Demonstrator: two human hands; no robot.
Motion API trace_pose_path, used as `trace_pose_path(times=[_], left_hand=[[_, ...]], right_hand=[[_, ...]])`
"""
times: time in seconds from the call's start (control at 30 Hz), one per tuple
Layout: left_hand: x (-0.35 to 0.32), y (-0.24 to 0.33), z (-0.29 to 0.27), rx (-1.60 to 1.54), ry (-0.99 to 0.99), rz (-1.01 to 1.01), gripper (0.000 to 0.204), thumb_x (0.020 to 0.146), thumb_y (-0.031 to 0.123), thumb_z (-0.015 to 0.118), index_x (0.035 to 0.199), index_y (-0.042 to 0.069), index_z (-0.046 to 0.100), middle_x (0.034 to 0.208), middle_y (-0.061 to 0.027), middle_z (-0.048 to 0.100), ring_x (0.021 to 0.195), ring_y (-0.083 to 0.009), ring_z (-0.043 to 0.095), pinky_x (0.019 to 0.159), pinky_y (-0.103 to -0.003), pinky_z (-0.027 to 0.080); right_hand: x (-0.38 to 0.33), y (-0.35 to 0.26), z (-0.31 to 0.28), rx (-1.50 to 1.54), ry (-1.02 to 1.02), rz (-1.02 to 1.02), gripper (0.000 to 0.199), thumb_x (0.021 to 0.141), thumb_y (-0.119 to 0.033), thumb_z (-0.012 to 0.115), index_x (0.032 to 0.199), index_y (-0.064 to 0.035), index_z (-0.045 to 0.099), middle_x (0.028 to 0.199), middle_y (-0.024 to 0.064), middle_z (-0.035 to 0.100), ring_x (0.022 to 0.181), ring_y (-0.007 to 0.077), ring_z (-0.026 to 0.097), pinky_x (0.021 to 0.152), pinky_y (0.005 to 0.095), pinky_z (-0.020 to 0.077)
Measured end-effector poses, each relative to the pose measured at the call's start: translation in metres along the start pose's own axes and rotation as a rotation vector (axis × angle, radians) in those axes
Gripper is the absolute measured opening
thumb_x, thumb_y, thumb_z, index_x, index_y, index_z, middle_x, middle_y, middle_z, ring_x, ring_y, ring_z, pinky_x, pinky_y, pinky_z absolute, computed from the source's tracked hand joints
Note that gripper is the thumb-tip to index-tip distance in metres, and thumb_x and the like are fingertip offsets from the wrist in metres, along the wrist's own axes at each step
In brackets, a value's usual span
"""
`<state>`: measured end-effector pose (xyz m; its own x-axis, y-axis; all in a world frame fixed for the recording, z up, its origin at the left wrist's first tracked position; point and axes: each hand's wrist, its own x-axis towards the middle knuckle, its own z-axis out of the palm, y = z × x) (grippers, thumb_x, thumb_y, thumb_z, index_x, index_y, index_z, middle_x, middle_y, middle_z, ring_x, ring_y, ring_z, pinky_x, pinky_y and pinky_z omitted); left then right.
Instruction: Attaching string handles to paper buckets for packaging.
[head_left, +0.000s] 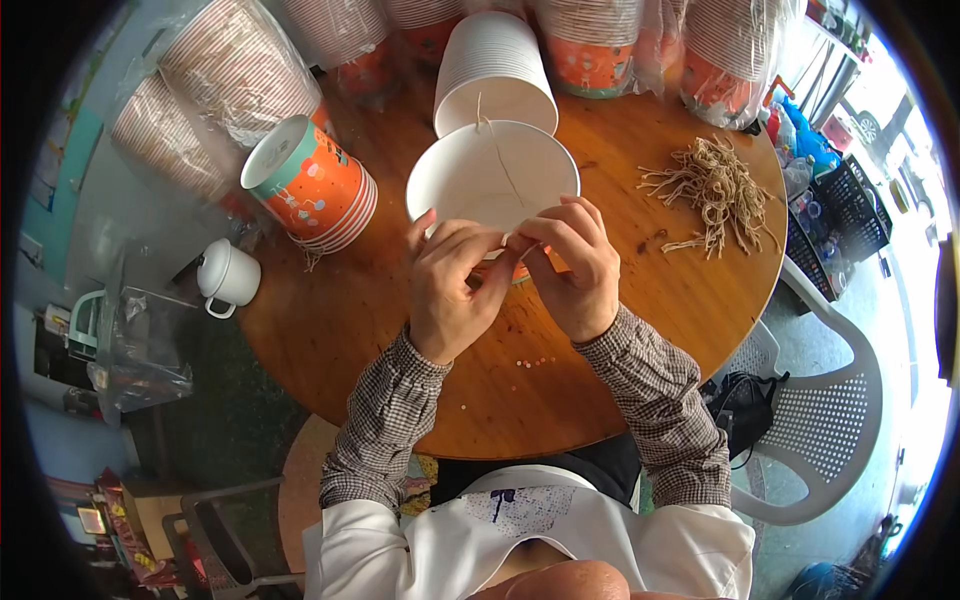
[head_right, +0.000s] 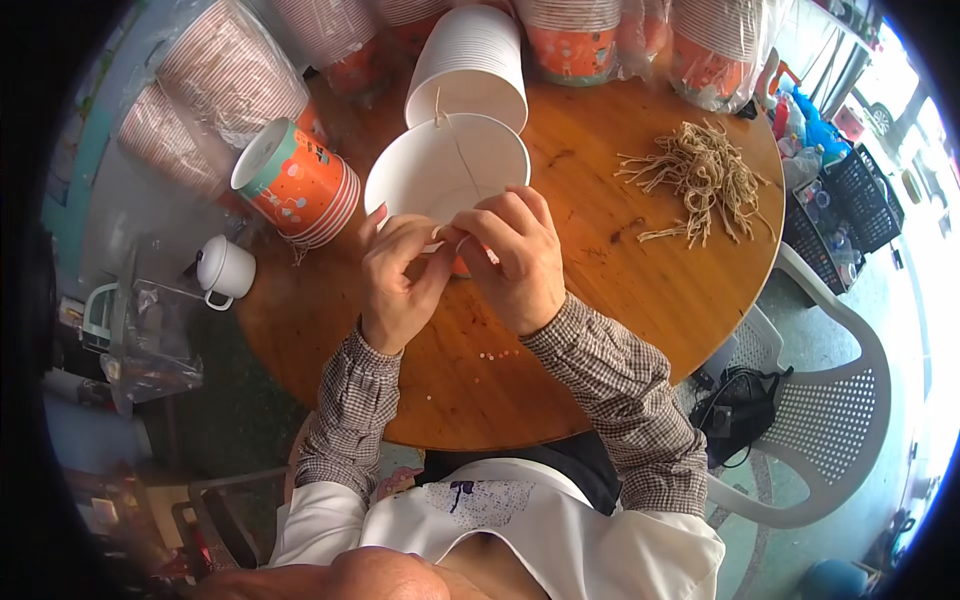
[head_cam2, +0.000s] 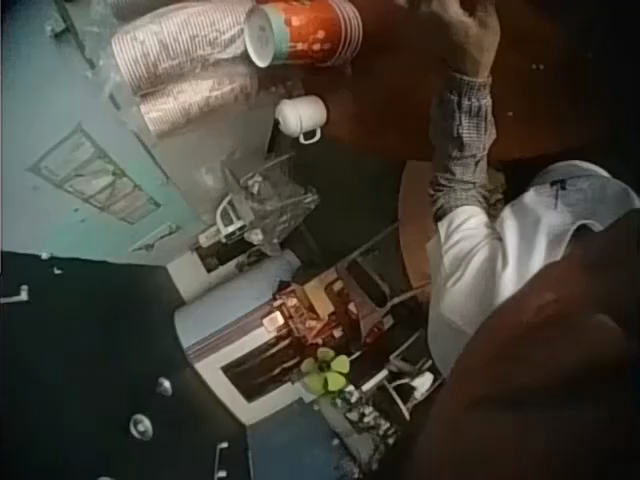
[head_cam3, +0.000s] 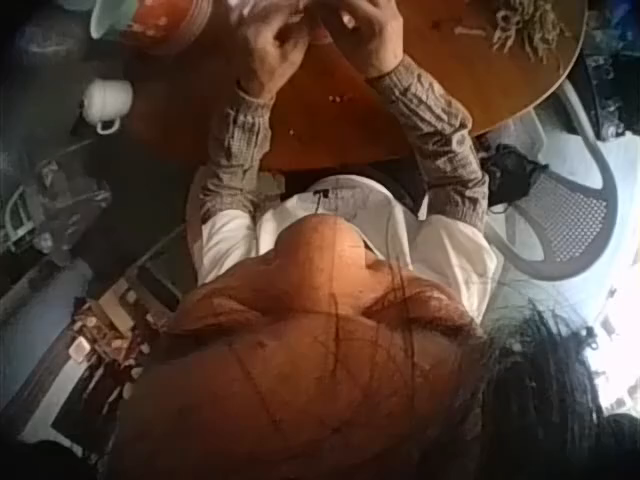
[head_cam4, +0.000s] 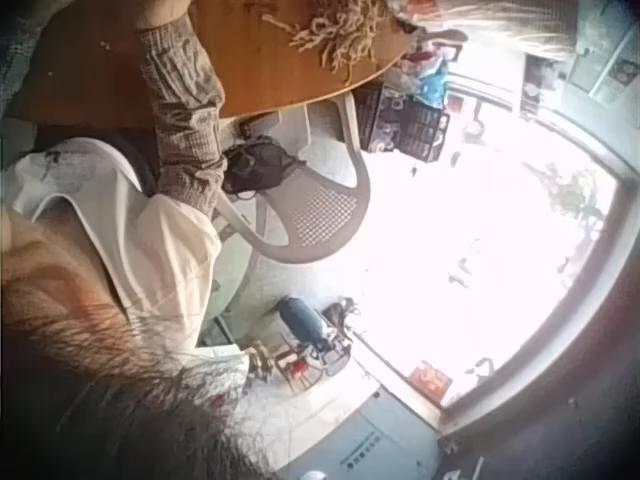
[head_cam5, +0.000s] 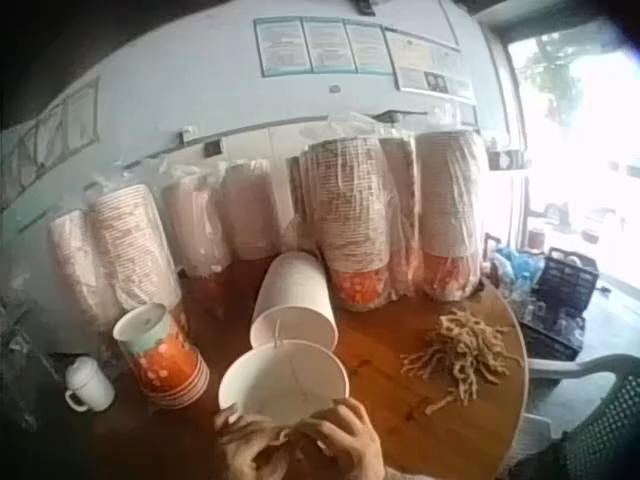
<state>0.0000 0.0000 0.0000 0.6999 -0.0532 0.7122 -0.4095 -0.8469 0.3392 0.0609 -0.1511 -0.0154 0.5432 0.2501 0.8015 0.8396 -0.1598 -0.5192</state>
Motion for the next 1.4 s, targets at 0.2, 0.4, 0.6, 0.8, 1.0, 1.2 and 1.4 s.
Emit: trace_pose_path(times=[0.2, 0.4, 0.6, 0.8, 1.0, 1.2, 1.4], left_hand=[[0.001, 0.008, -0.002, -0.133, -0.083, -0.123, 0.003, 0.087, 0.012, 0.065, 0.088, 0.009, 0.066, 0.079, 0.0048, 0.068, 0.084, -0.0098, 0.063, 0.104, -0.035, 0.025], [-0.002, -0.001, -0.007, -0.593, 0.061, -0.490, 0.013, 0.088, 0.017, 0.067, 0.083, 0.005, 0.067, 0.074, 0.0016, 0.068, 0.065, -0.0078, 0.059, 0.097, -0.031, 0.034], [0.002, 0.004, -0.017, -0.300, -0.097, -0.258, 0.011, 0.087, 0.019, 0.068, 0.085, 0.007, 0.069, 0.081, 0.0007, 0.068, 0.073, -0.0125, 0.061, 0.096, -0.034, 0.034], [0.003, 0.005, -0.019, -0.287, -0.231, -0.084, 0.010, 0.086, 0.018, 0.067, 0.085, 0.009, 0.070, 0.076, 0.0011, 0.064, 0.075, -0.0136, 0.061, 0.097, -0.035, 0.031], [0.004, 0.011, -0.022, -0.360, -0.278, -0.112, 0.009, 0.086, 0.013, 0.065, 0.079, 0.007, 0.066, 0.073, 0.0020, 0.061, 0.073, -0.0120, 0.060, 0.097, -0.035, 0.032], [0.004, 0.007, -0.021, -0.472, -0.206, -0.185, 0.010, 0.086, 0.012, 0.063, 0.079, 0.006, 0.063, 0.073, 0.0016, 0.061, 0.072, -0.0128, 0.058, 0.094, -0.033, 0.035], [0.003, 0.006, -0.019, -0.393, -0.195, -0.148, 0.010, 0.087, 0.012, 0.063, 0.079, 0.005, 0.062, 0.074, 0.0014, 0.061, 0.073, -0.0128, 0.058, 0.093, -0.033, 0.036]], right_hand=[[-0.002, 0.003, -0.007, 0.025, -0.071, -0.069, 0.020, 0.076, 0.002, 0.070, 0.094, -0.0037, 0.065, 0.089, 0.0068, 0.064, 0.086, 0.0241, 0.064, 0.094, 0.0419, 0.0472], [-0.003, 0.007, -0.007, 0.190, -0.046, -0.090, 0.029, 0.073, 0.007, 0.068, 0.098, -0.0054, 0.061, 0.105, 0.0100, 0.061, 0.093, 0.0295, 0.062, 0.078, 0.0361, 0.0522], [0.004, 0.002, -0.011, 0.113, -0.027, -0.277, 0.024, 0.070, 0.003, 0.071, 0.091, -0.0064, 0.064, 0.107, 0.0088, 0.065, 0.097, 0.0267, 0.062, 0.083, 0.0395, 0.0505], [0.008, 0.001, -0.018, 0.023, -0.092, -0.190, 0.021, 0.072, 0.001, 0.070, 0.090, -0.0079, 0.066, 0.104, 0.0058, 0.067, 0.097, 0.0232, 0.063, 0.095, 0.0438, 0.0423], [0.008, -0.002, -0.018, 0.048, -0.110, -0.036, 0.023, 0.075, 0.008, 0.067, 0.094, -0.0056, 0.066, 0.113, 0.0089, 0.065, 0.100, 0.0241, 0.062, 0.094, 0.0387, 0.0449], [0.008, 0.007, -0.021, 0.223, 0.031, 0.113, 0.020, 0.079, 0.006, 0.065, 0.097, -0.0018, 0.061, 0.113, 0.0134, 0.060, 0.103, 0.0242, 0.060, 0.092, 0.0353, 0.0468], [0.010, 0.020, -0.045, 0.336, -0.334, -0.005, 0.018, 0.078, -0.020, 0.071, 0.087, -0.0072, 0.063, 0.103, 0.0069, 0.063, 0.102, 0.0219, 0.060, 0.112, 0.0479, 0.0229]])
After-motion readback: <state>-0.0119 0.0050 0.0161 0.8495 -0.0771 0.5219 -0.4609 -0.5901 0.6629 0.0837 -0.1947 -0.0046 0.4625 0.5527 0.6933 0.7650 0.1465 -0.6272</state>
